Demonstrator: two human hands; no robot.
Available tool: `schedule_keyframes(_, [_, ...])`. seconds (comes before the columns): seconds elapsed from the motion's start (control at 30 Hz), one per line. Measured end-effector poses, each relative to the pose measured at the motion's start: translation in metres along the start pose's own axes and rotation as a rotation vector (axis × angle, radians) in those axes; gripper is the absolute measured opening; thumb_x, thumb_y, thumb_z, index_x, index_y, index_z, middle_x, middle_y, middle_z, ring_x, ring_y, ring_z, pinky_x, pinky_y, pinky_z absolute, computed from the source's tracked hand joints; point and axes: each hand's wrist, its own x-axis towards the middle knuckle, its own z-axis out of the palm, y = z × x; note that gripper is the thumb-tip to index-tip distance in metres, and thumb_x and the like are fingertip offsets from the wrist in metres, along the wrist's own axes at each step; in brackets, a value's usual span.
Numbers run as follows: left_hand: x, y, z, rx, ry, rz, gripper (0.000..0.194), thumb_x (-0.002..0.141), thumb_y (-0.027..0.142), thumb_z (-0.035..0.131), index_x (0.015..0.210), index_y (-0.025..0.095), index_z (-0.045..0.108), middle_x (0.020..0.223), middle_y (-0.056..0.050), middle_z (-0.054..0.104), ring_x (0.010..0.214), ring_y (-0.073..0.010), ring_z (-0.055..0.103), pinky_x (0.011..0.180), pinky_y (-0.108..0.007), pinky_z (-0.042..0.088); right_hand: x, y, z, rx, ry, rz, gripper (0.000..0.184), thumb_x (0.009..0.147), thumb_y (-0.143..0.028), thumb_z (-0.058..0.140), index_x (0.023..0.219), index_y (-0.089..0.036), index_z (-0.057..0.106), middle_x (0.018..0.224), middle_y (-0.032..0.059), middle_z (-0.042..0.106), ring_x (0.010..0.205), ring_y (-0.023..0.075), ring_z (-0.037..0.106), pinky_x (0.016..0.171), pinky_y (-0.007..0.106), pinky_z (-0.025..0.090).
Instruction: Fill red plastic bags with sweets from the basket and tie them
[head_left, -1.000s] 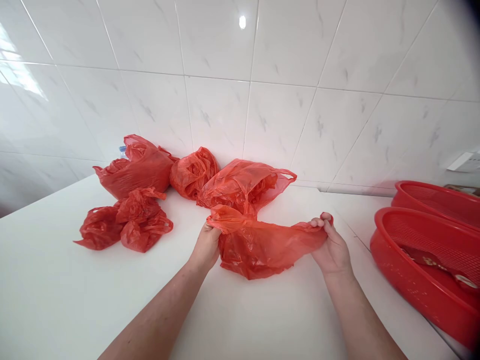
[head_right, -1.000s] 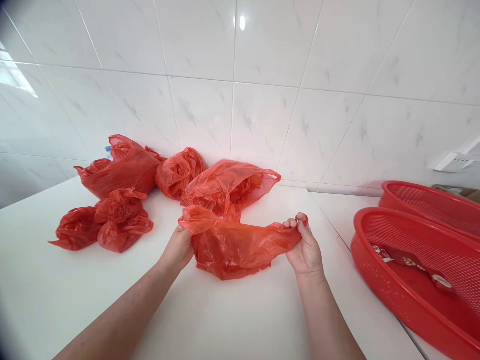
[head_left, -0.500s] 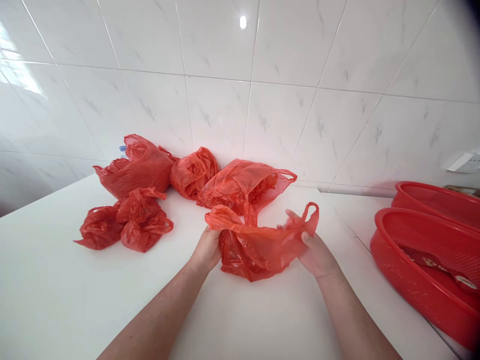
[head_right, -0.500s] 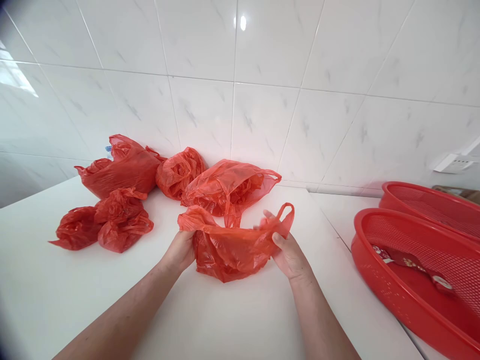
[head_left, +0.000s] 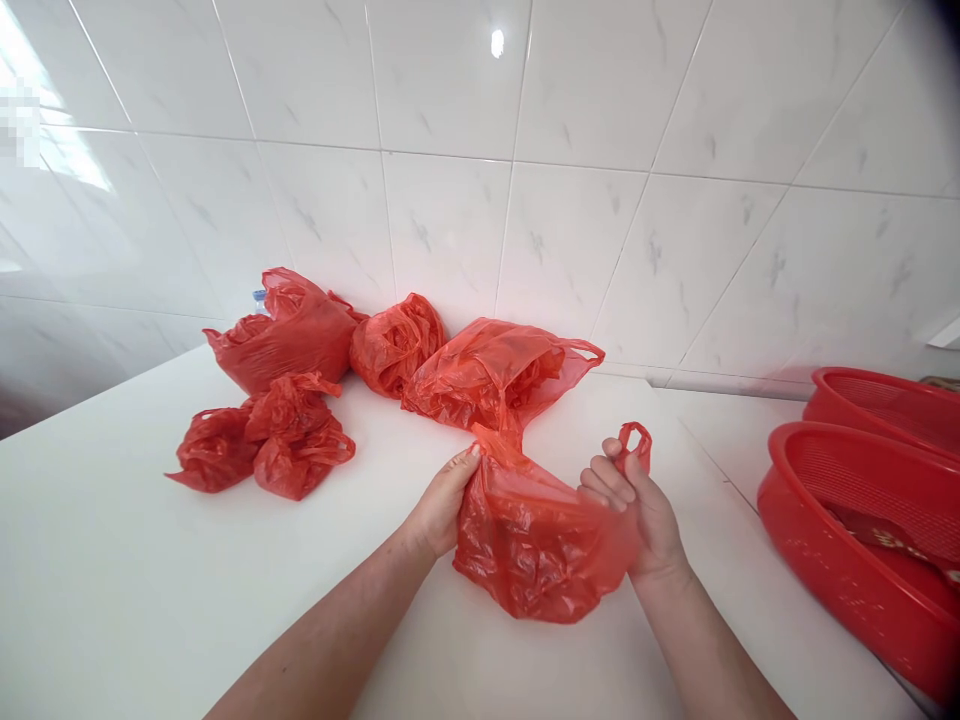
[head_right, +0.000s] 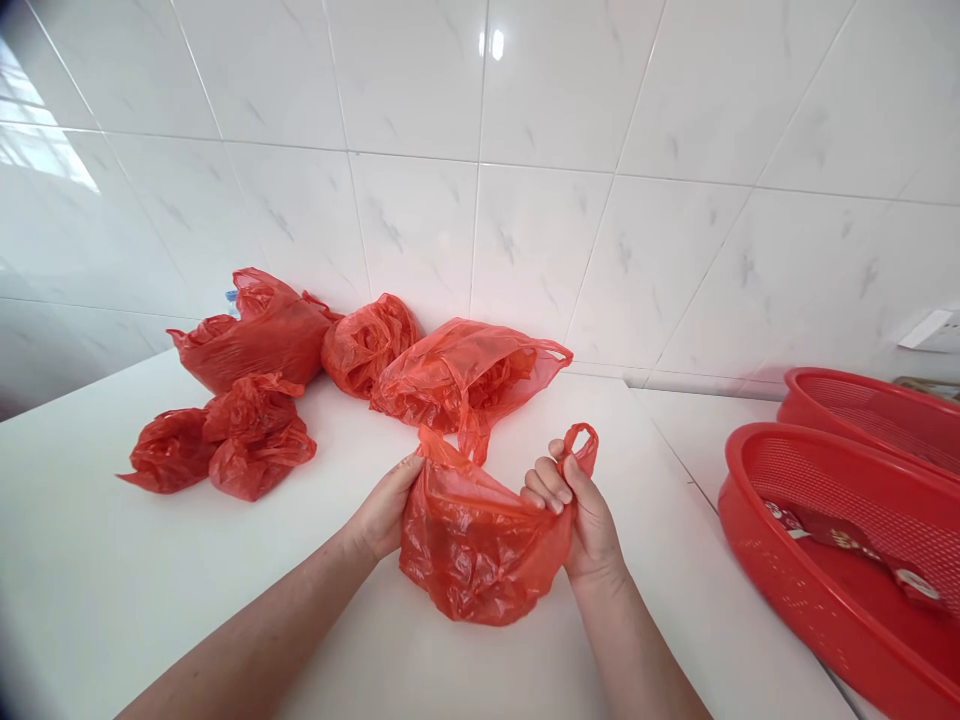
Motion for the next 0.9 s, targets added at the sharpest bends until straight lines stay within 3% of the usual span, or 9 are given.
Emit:
schedule_keyframes(0.1, [-0.001,-0.002,0.000,-0.007,-0.026,-0.010,0.025,0.080,0.040,0.063,0.082,0.015,0.062,0.074,-0.003,0.067,0.064,-0.0149,0.062,0.066,-0.027,0.048,-0.001,0.003,0.009,-0.154,-0.015,0.028,0.052,0.072,-0.071,0.053,0.087,-0.021,0.061,0.048,-0.0078,0.027,0.042,0.0052,0.024,0.041,0.018,0.026])
schedule_keyframes(0.17, [-0.001,-0.001,0.000,-0.001,-0.025,0.006,0.024,0.079,0.040,0.064,0.081,0.015,0.062,0.071,-0.002,0.066,0.061,-0.0137,0.061,0.063,-0.026,0.047,-0.002,0.004,0.011,-0.240,-0.007,0.073,0.064,0.074,-0.078,0.039,0.081,-0.019,0.064,0.045,-0.0061,0.026,0.041,0.0064,0.024,0.039,0.020,0.022])
schedule_keyframes(0.3, [0.001,0.000,0.001,0.058,-0.028,0.058,0.021,0.079,0.036,0.065,0.080,0.015,0.061,0.070,-0.001,0.065,0.058,-0.0121,0.059,0.058,-0.024,0.045,-0.003,0.008,0.006,-0.385,0.009,0.206,0.047,0.087,-0.057,0.042,0.078,-0.018,0.066,0.044,-0.0045,0.029,0.041,0.0073,0.028,0.042,0.023,0.022])
schedule_keyframes(0.4, [0.001,-0.001,0.002,0.111,-0.016,0.098,0.020,0.079,0.034,0.065,0.080,0.015,0.060,0.070,-0.001,0.063,0.058,-0.0113,0.058,0.059,-0.023,0.044,-0.005,0.012,0.003,-0.485,-0.019,0.230,0.032,0.084,-0.045,0.057,0.106,-0.022,0.062,0.048,-0.0066,0.032,0.043,0.0057,0.027,0.044,0.021,0.022])
schedule_keyframes(0.47, [0.001,-0.003,0.003,0.150,0.010,0.121,0.020,0.078,0.034,0.066,0.078,0.015,0.058,0.068,0.000,0.062,0.057,-0.0102,0.056,0.058,-0.022,0.043,-0.005,0.014,0.005,-0.545,-0.060,0.239,0.049,0.081,-0.040,0.063,0.126,-0.028,0.049,0.052,-0.0077,0.036,0.044,0.0049,0.026,0.045,0.020,0.022])
schedule_keyframes(0.57, [0.001,-0.005,0.004,0.246,0.048,0.169,0.024,0.078,0.035,0.066,0.072,0.016,0.053,0.063,0.003,0.057,0.052,-0.0077,0.051,0.054,-0.020,0.040,-0.004,0.016,0.009,-0.635,-0.119,0.258,0.066,0.079,-0.038,0.066,0.137,-0.030,0.035,0.054,-0.0079,0.040,0.046,0.0049,0.029,0.046,0.019,0.023])
schedule_keyframes(0.73, [-0.001,-0.007,0.010,0.517,0.093,0.228,0.022,0.077,0.034,0.065,0.072,0.016,0.053,0.061,0.004,0.054,0.052,-0.0073,0.047,0.052,-0.020,0.039,-0.001,0.024,0.015,-0.746,-0.172,0.303,0.073,0.074,-0.043,0.071,0.135,-0.024,0.036,0.058,-0.0064,0.045,0.049,0.0059,0.036,0.046,0.019,0.028])
schedule_keyframes(0.9, [-0.009,-0.015,0.017,0.680,-0.004,0.240,0.009,0.074,0.025,0.063,0.074,0.018,0.058,0.068,0.001,0.060,0.060,-0.0132,0.055,0.057,-0.024,0.044,-0.001,0.032,0.022,-0.716,-0.151,0.276,0.051,0.074,-0.042,0.070,0.116,-0.021,0.051,0.061,-0.0047,0.050,0.047,0.0057,0.038,0.044,0.019,0.028])
